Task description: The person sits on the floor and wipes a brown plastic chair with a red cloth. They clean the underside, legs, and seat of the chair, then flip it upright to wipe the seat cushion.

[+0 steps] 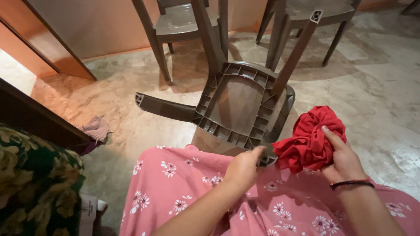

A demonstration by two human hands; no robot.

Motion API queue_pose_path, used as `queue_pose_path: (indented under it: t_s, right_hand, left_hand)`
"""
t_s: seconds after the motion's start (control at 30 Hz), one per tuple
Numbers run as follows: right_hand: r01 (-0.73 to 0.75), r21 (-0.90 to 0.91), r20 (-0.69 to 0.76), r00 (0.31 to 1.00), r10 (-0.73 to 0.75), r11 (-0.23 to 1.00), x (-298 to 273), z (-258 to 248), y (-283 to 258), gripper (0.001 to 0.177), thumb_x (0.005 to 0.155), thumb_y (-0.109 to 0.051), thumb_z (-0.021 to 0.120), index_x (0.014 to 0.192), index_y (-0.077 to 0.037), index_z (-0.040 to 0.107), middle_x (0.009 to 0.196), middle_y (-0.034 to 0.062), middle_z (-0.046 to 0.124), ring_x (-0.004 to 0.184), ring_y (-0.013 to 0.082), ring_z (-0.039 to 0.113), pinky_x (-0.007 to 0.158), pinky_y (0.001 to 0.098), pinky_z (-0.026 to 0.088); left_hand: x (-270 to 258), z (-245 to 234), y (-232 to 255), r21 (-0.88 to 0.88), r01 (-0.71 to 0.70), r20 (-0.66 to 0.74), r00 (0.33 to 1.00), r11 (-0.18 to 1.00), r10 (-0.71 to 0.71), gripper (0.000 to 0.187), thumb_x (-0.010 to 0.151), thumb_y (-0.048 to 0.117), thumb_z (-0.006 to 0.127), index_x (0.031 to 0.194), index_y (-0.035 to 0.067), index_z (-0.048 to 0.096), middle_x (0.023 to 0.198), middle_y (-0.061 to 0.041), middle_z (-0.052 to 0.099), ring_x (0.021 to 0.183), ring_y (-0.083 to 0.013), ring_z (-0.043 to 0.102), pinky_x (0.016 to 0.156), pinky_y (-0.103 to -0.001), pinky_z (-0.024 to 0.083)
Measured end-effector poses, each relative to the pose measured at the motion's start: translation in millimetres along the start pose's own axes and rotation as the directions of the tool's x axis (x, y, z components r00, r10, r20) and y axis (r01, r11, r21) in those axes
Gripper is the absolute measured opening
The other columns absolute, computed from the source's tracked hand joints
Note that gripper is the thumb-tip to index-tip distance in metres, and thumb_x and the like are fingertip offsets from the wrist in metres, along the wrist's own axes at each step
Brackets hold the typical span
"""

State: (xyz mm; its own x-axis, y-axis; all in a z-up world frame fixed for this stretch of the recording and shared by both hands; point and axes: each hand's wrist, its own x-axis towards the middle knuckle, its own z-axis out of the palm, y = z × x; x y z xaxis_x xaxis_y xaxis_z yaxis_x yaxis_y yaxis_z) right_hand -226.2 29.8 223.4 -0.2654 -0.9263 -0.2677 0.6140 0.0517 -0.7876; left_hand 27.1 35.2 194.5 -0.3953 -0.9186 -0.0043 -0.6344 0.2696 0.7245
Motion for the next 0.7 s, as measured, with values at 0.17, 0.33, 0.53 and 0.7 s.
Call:
queue_pose_path:
  t_s: [0.17, 0.33, 0.53, 0.7]
  right_hand:
    - [-0.013, 0.004, -0.006, 1.000, 0.013, 1.000, -3, -7, -1, 0.032, 0.102, -0.019, 0.061, 0.132, -0.010, 0.061, 0.124, 0.0019, 0.069, 0.112, 0.0180, 0.067, 0.101, 0.0405, 0.054]
    - [-0.008, 0.022, -0.008, 1.000, 0.008, 1.000, -3, -12, -1, 0.031, 0.102, -0.020, 0.062, 0.132, -0.010, 0.062, 0.126, 0.0024, 0.069, 0.115, 0.0183, 0.067, 0.104, 0.0403, 0.053]
    - [-0.024, 0.033, -0.020, 0.999, 0.025, 0.999, -5, -12, -1, 0.034, 0.100, -0.020, 0.061, 0.133, -0.011, 0.062, 0.128, 0.0022, 0.069, 0.116, 0.0185, 0.067, 0.104, 0.0415, 0.053]
    - [-0.033, 0.046, -0.047, 0.998, 0.035, 0.998, -5, -17, -2, 0.032, 0.102, -0.022, 0.062, 0.131, -0.011, 0.062, 0.126, 0.0015, 0.069, 0.115, 0.0177, 0.066, 0.104, 0.0412, 0.052]
  left_hand:
    - [7, 16, -7, 0.092, -0.291, -0.159, 0.940, 0.952, 0.303, 0.042, 0.087, 0.001, 0.054, 0.127, 0.006, 0.067, 0.117, -0.018, 0.072, 0.106, -0.0368, 0.068, 0.090, -0.044, 0.054]
    - [11, 25, -10, 0.166, -0.239, -0.145, 0.954, 0.957, 0.264, 0.042, 0.089, 0.002, 0.052, 0.128, 0.006, 0.067, 0.119, -0.019, 0.070, 0.108, -0.0368, 0.067, 0.091, -0.044, 0.053]
    - [10, 18, 0, 0.158, -0.155, -0.127, 0.976, 0.975, 0.176, 0.047, 0.086, -0.001, 0.052, 0.129, 0.008, 0.067, 0.123, -0.017, 0.069, 0.109, -0.0375, 0.066, 0.090, -0.046, 0.053]
    - [5, 18, 3, 0.160, -0.152, -0.167, 0.970, 0.975, 0.178, 0.046, 0.086, -0.002, 0.053, 0.129, 0.008, 0.066, 0.125, -0.016, 0.070, 0.110, -0.0373, 0.066, 0.090, -0.046, 0.053]
